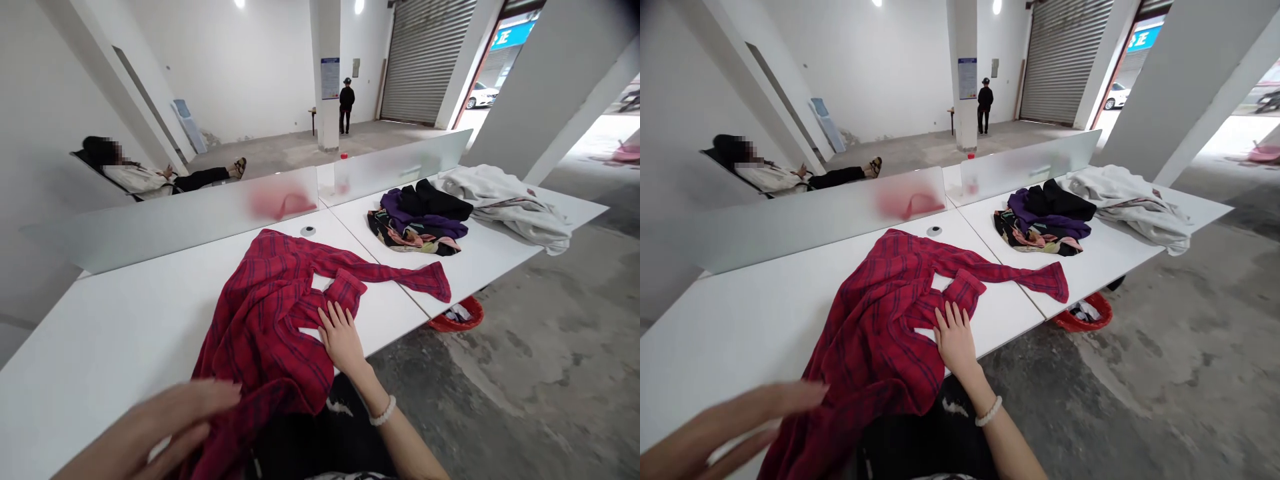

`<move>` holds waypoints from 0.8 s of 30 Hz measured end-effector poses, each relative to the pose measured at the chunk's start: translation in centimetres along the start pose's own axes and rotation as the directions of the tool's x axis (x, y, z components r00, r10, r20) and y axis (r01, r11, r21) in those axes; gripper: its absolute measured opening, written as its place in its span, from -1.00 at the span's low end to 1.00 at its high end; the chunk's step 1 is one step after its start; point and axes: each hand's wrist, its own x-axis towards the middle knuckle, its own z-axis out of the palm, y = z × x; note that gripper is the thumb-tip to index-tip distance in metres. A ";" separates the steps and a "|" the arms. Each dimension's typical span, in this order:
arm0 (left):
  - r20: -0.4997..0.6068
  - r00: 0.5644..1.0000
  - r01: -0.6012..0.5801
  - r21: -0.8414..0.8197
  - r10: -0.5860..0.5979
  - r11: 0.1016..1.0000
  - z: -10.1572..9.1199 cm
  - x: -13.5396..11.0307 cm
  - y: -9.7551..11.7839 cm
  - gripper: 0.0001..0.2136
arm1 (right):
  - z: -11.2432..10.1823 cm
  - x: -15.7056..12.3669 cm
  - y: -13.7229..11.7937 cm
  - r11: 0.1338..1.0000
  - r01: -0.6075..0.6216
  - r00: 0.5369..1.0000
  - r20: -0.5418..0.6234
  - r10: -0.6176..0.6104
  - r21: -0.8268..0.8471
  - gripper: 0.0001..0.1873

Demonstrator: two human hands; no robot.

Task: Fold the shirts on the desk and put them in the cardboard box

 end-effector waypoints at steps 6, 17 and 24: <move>0.319 0.913 -0.244 -0.069 0.254 0.967 7.0 15.7 1.6 -0.67 | 0.4 -0.2 0.4 0.984 -0.176 0.982 -0.066 0.178 0.043 -0.51; 0.339 0.916 -0.176 -0.138 0.213 0.975 20.7 25.0 6.0 -0.65 | 0.2 -0.2 0.4 0.987 -0.152 0.988 -0.027 0.151 -0.046 -0.42; 0.254 0.967 0.027 -0.215 0.029 0.976 22.0 24.3 3.0 -0.69 | 0.4 0.0 0.6 0.987 -0.159 0.987 0.013 0.160 -0.038 -0.40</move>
